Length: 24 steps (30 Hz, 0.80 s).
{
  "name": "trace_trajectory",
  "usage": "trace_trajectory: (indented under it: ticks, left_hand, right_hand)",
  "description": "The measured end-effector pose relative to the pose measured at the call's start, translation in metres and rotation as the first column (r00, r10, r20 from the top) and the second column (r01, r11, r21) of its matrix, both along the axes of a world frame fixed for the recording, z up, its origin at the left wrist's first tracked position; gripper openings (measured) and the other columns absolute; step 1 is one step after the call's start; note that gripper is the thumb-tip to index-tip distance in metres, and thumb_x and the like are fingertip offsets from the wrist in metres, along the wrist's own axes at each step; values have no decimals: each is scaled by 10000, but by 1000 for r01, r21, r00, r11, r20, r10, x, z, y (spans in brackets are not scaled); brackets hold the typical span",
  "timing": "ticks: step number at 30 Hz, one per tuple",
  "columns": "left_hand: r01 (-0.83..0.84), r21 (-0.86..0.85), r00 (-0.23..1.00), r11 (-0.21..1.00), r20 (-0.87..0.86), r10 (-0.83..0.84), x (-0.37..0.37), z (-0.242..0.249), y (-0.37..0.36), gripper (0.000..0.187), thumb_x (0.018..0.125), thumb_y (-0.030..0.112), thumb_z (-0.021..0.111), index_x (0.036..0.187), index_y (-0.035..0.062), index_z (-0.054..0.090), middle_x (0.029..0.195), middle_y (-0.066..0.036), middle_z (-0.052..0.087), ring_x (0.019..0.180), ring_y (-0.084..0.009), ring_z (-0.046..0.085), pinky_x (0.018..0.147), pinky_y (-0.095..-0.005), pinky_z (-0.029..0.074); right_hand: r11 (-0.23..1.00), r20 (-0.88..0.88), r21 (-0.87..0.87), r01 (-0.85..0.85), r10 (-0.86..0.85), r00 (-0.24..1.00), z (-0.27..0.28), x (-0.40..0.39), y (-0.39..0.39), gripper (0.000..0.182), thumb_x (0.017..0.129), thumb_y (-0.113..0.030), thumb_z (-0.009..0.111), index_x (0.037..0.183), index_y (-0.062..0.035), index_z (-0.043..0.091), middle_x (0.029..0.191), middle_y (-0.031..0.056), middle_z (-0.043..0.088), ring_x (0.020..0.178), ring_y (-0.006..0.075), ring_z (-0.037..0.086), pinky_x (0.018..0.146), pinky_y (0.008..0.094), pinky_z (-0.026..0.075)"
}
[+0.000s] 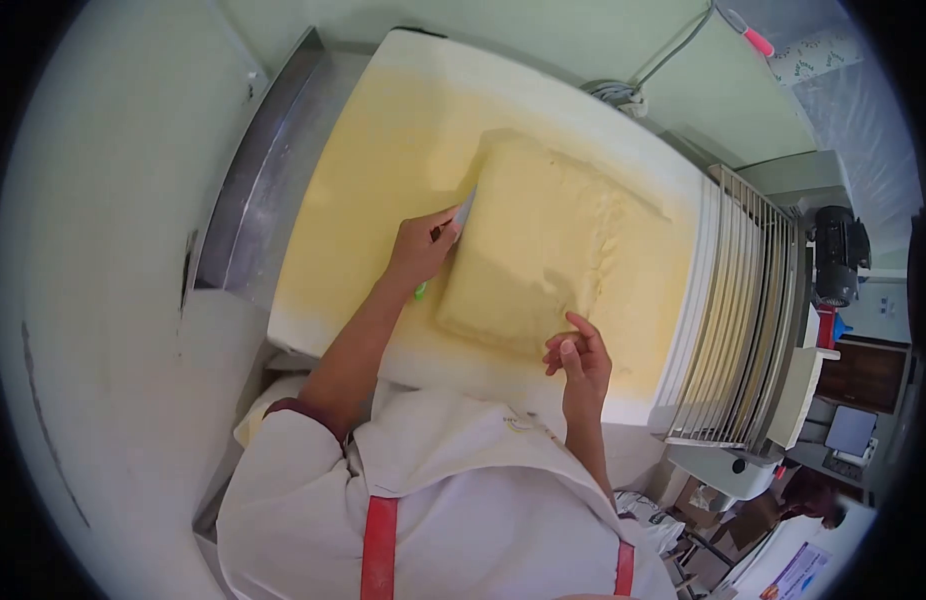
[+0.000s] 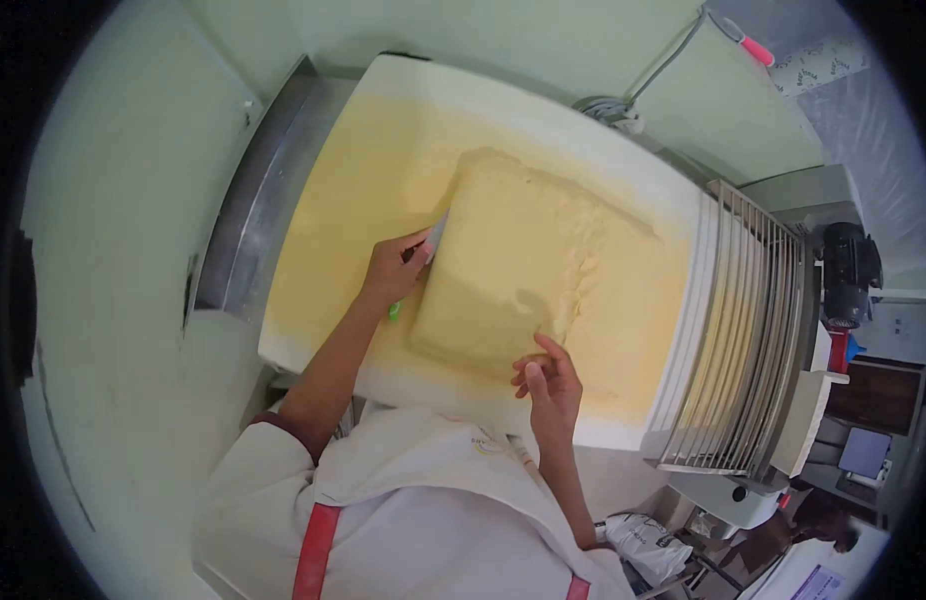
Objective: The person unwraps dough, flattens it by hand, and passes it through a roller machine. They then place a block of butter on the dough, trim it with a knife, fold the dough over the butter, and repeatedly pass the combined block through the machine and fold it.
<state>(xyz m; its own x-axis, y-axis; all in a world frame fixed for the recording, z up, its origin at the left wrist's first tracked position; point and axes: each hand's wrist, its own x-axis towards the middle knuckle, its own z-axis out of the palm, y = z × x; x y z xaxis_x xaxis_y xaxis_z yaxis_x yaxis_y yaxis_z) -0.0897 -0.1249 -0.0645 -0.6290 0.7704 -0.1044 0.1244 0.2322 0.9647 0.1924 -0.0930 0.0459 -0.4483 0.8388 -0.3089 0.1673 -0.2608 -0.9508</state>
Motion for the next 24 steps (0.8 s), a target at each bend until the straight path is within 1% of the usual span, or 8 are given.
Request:
trace_trajectory:
  ticks: [1, 4, 10, 13, 16, 19, 22, 24]
  left_hand:
    - [-9, 3, 1000, 1000, 29, 9, 10, -3, -16, 314, 883, 115, 638, 1191, 60, 652, 636, -79, 571, 551, -120, 475, 577, -267, 434]
    - [12, 49, 989, 999, -150, -4, 34, -7, -63, 343, 903, 99, 640, 1244, 62, 627, 655, 14, 560, 520, -59, 455, 508, -242, 427]
    - [-50, -64, 989, 997, -143, 41, 91, 8, -136, 334, 906, 117, 637, 1234, 52, 630, 683, 2, 616, 559, -46, 487, 535, -228, 438]
    - [-164, -123, 985, 979, -77, 156, 136, 12, -161, 358, 893, 115, 636, 1241, 35, 618, 720, -95, 628, 583, -105, 523, 578, -268, 460]
    - [-403, -88, 860, 911, 305, 410, 197, 11, -161, 346, 921, 134, 620, 1241, 7, 590, 824, -78, 648, 639, -109, 562, 563, -280, 475]
    - [-362, 60, 806, 930, 522, 280, 250, 28, -125, 222, 966, 156, 570, 1154, 37, 572, 899, -55, 631, 795, -103, 584, 655, -279, 504]
    - [-300, 472, 666, 829, 726, -172, 305, 47, -53, 113, 968, 133, 557, 1047, 55, 535, 917, -47, 603, 868, -137, 577, 805, -328, 495]
    - [-153, 467, 615, 871, 734, -286, 351, 52, -12, 86, 960, 93, 551, 1032, 53, 530, 960, -65, 600, 908, -166, 573, 854, -350, 464]
  right_hand:
    - [999, -11, 4, -32, 32, 999, 2, -1, 0, 374, 948, -115, 583, 1296, -2, 500, 873, 71, 635, 706, 114, 596, 576, 225, 474]
    - [990, -44, 13, -138, 139, 989, 0, 7, -4, 370, 956, -134, 582, 1292, 1, 503, 877, 74, 634, 705, 113, 592, 575, 222, 469]
    - [957, -56, 6, -290, 289, 956, -2, 36, -7, 363, 960, -147, 583, 1288, -7, 512, 877, 73, 634, 699, 112, 592, 574, 221, 469]
    - [954, -74, 6, -299, 298, 952, -6, 64, -3, 359, 961, -151, 582, 1285, -12, 517, 877, 73, 634, 695, 112, 592, 570, 221, 468]
    - [963, -86, -12, -270, 268, 960, -14, 102, 6, 350, 966, -159, 574, 1280, -15, 521, 885, 71, 636, 707, 110, 594, 581, 222, 471]
    - [968, -91, -45, -248, 243, 966, -27, 145, 9, 333, 984, -187, 543, 1273, -22, 523, 913, 64, 636, 757, 107, 596, 638, 226, 485]
    - [963, -91, 65, -261, 266, 960, -45, 176, 5, 386, 1026, -315, 452, 1291, -40, 501, 961, 55, 624, 832, 115, 590, 751, 250, 493]
    - [949, -191, -166, -268, 236, 953, -52, 198, 8, 446, 1032, -406, 389, 1300, -71, 510, 946, 45, 623, 797, 130, 587, 718, 307, 490]
